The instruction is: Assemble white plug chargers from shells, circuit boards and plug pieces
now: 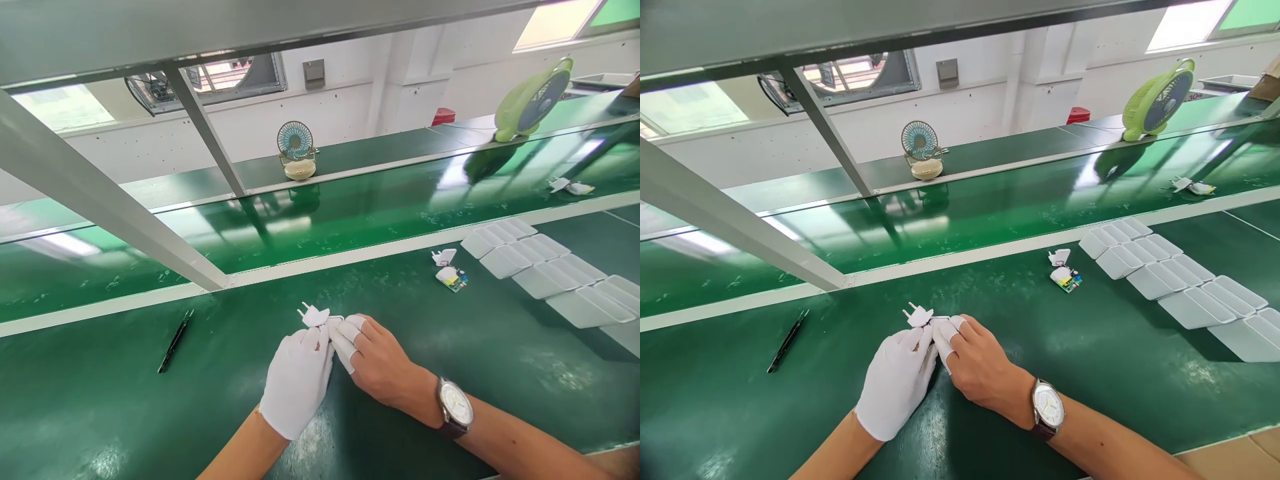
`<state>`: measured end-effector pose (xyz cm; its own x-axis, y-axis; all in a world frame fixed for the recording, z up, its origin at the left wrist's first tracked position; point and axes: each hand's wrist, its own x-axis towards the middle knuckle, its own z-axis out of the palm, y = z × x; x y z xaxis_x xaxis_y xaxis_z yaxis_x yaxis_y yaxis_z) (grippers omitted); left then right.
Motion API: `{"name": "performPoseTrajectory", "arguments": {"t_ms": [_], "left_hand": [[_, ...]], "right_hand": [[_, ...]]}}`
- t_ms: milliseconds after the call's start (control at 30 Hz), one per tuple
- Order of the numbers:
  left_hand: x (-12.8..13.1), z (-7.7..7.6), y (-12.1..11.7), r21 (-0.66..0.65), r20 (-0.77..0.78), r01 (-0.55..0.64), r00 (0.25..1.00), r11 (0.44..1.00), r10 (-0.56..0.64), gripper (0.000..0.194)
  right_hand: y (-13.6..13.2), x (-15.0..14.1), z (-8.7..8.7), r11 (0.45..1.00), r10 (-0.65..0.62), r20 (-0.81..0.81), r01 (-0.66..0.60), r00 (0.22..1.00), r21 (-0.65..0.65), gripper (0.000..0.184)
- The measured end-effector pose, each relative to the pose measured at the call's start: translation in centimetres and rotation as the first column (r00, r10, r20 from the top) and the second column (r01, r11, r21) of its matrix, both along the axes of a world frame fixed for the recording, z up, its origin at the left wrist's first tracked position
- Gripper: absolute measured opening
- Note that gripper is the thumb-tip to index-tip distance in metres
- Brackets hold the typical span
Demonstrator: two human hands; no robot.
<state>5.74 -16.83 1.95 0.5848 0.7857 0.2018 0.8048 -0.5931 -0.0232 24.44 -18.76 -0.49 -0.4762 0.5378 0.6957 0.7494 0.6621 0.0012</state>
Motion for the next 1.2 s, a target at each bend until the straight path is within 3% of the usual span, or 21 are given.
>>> {"name": "performPoseTrajectory", "arguments": {"t_ms": [200,433,633,767,833,867,967,1033,1100,1200], "left_hand": [[0.3,-0.2,0.2,0.003,0.009,-0.032,0.999,0.999,0.032,0.016],[-0.3,-0.1,0.5,-0.041,0.046,0.037,0.998,0.998,-0.035,0.018],[-0.9,0.0,0.7,-0.121,0.236,0.099,0.969,0.988,-0.068,0.017],[-1.3,-0.4,0.7,-0.177,0.447,-0.031,0.888,0.984,0.108,0.010],[-1.4,-0.6,0.8,-0.266,0.497,-0.076,0.843,0.961,0.205,0.019],[-1.4,-0.7,0.9,-0.314,0.501,-0.083,0.831,0.946,0.239,0.031],[-1.2,-1.1,0.8,-0.419,0.508,-0.040,0.817,0.907,0.271,0.074],[-1.0,-1.3,0.6,-0.432,0.538,-0.003,0.802,0.902,0.260,0.081],[-0.8,-1.5,0.4,-0.399,0.573,0.011,0.783,0.917,0.241,0.076],[-0.9,-1.3,0.3,-0.339,0.604,0.013,0.770,0.941,0.207,0.070]], "right_hand": [[0.1,0.2,0.0,0.999,0.023,0.025,-0.022,0.999,-0.033,0.026],[0.5,0.6,-1.0,0.996,0.041,-0.046,-0.045,0.998,-0.082,0.022],[0.6,0.3,-1.1,0.941,-0.088,-0.253,-0.003,0.963,-0.337,0.036],[1.3,0.7,-0.9,0.808,-0.047,-0.403,-0.202,0.914,-0.553,0.042],[1.6,0.7,-0.9,0.719,-0.091,-0.548,-0.326,0.832,-0.614,0.039],[1.8,0.6,-0.9,0.674,-0.172,-0.642,-0.386,0.747,-0.630,0.036],[1.9,0.2,-0.7,0.502,-0.460,-0.805,-0.639,0.374,-0.583,0.039],[1.8,-0.2,-0.5,0.373,-0.562,-0.797,-0.792,0.222,-0.483,0.044],[1.6,-0.7,-0.3,0.266,-0.595,-0.780,-0.869,0.191,-0.416,0.045],[1.1,-1.4,-0.2,0.175,-0.583,-0.778,-0.898,0.235,-0.403,0.043]]}}
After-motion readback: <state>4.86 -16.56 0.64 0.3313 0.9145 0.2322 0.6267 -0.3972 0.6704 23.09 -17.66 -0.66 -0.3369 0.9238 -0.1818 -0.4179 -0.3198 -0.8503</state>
